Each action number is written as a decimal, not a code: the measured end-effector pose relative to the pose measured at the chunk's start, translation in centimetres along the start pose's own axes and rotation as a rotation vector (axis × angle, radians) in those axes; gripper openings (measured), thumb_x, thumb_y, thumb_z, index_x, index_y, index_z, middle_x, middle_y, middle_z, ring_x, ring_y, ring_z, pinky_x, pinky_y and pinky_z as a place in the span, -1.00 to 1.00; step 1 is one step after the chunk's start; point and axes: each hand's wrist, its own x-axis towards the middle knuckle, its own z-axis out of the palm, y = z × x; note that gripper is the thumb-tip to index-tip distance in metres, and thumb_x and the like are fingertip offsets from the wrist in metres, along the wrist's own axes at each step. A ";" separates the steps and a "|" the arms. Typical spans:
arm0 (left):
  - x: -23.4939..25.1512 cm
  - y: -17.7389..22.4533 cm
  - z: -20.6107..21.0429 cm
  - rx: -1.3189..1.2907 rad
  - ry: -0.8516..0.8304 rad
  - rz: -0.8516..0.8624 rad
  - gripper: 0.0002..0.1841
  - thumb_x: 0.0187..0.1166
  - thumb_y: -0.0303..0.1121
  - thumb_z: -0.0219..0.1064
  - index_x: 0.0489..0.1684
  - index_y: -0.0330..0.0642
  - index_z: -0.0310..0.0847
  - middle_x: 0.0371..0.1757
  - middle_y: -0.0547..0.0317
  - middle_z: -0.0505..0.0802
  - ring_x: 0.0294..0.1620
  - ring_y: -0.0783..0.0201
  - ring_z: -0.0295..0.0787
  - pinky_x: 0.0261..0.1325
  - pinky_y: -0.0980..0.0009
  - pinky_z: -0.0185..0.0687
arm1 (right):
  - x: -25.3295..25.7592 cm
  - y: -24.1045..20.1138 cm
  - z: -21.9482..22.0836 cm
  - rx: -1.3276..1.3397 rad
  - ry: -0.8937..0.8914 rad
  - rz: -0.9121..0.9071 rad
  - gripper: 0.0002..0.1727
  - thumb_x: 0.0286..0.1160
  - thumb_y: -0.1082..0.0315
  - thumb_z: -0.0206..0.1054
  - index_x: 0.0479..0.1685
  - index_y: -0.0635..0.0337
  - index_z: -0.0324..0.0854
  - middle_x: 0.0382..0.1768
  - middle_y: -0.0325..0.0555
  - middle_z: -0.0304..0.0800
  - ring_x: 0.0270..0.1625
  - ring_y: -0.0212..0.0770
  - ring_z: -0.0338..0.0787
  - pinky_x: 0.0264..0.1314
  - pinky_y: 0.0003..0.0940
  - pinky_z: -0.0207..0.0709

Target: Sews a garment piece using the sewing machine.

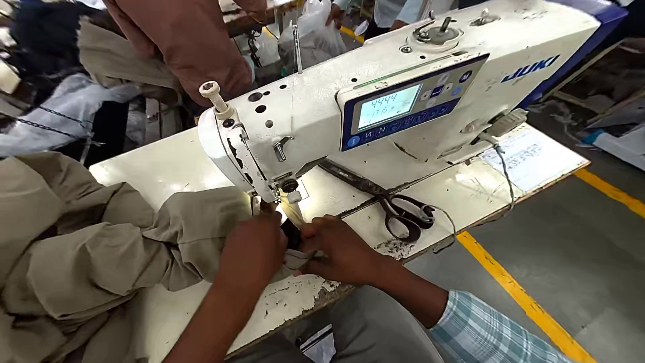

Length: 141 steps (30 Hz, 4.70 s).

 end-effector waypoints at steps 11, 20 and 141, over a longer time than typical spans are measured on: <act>-1.3 0.5 3.7 -0.388 0.219 -0.032 -0.49 0.36 -0.11 0.26 0.21 -0.20 0.83 -0.17 0.06 0.84 -0.37 0.20 0.74 -0.31 0.15 0.71 | -0.8 -1.6 -2.7 0.356 0.280 0.388 -0.76 0.46 0.22 0.34 0.06 -0.06 0.75 0.08 -0.26 0.68 -0.14 -0.35 0.76 -0.22 -0.31 0.72; -0.5 -0.2 2.7 -0.461 0.016 -0.039 -0.40 0.41 -0.14 0.25 0.50 -0.11 0.67 -0.03 0.11 0.83 -0.20 0.19 0.73 -0.13 0.08 0.69 | 4.3 -0.6 -3.8 0.002 0.099 0.501 -0.80 0.67 0.25 0.23 -0.18 0.18 0.67 -0.42 -0.08 0.72 -0.28 -0.06 0.78 -0.24 0.02 0.60; -2.1 -0.9 3.9 -0.383 0.092 0.204 -0.62 0.53 -0.15 0.23 0.19 0.03 0.84 -0.06 0.30 0.66 -0.55 0.51 0.50 -0.55 0.48 0.54 | 5.5 -2.4 -7.8 -0.038 -0.074 0.467 -0.70 0.23 0.13 0.70 -0.13 -0.01 0.82 -0.42 -0.33 0.86 -0.29 -0.30 0.81 -0.09 -0.05 0.67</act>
